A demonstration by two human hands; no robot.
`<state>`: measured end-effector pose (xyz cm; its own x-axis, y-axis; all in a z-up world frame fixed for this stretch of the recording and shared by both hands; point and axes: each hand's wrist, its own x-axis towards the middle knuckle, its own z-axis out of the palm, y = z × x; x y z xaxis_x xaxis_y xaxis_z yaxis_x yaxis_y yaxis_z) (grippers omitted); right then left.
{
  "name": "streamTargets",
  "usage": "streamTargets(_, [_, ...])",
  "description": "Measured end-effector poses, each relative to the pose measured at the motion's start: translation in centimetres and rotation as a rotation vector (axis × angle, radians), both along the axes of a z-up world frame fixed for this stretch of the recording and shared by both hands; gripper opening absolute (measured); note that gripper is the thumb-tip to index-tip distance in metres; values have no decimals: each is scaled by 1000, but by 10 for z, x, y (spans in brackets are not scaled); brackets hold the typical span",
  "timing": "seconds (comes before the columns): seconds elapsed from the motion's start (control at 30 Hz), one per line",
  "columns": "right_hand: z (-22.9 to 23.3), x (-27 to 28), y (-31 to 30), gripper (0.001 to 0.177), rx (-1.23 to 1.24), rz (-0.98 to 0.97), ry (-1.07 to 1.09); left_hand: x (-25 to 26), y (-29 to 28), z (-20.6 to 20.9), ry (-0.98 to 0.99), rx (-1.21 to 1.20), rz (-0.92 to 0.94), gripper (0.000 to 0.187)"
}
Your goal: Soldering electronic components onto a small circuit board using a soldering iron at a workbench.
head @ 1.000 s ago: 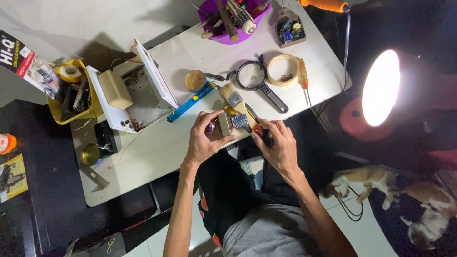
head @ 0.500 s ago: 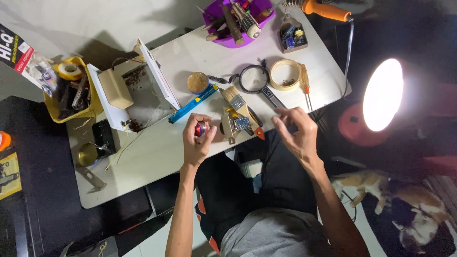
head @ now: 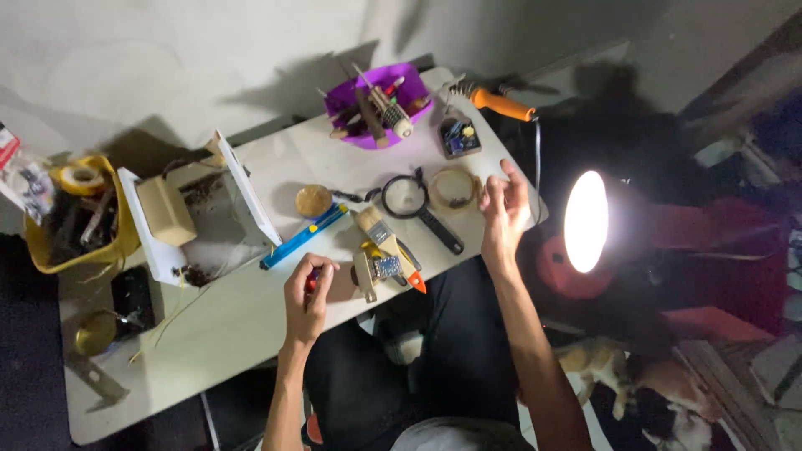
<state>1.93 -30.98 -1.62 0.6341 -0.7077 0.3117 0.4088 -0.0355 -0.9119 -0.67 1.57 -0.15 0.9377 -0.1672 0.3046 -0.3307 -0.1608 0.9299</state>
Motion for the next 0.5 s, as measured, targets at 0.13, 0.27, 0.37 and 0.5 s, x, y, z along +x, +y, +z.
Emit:
streamTargets(0.13, [15, 46, -19, 54, 188, -45, 14, 0, 2, 1, -18, 44, 3, 17])
streamTargets(0.27, [15, 81, -39, 55, 61, -27, -15, -3, 0, 10, -116, -29, 18, 12])
streamTargets(0.37, [51, 77, -31, 39, -93, -47, 3, -20, -3, 40, -116, -127, 50, 15])
streamTargets(0.5, [61, 74, -34, 29, 11, 36, 81, -66, -17, 100, -185, -247, -98, 27])
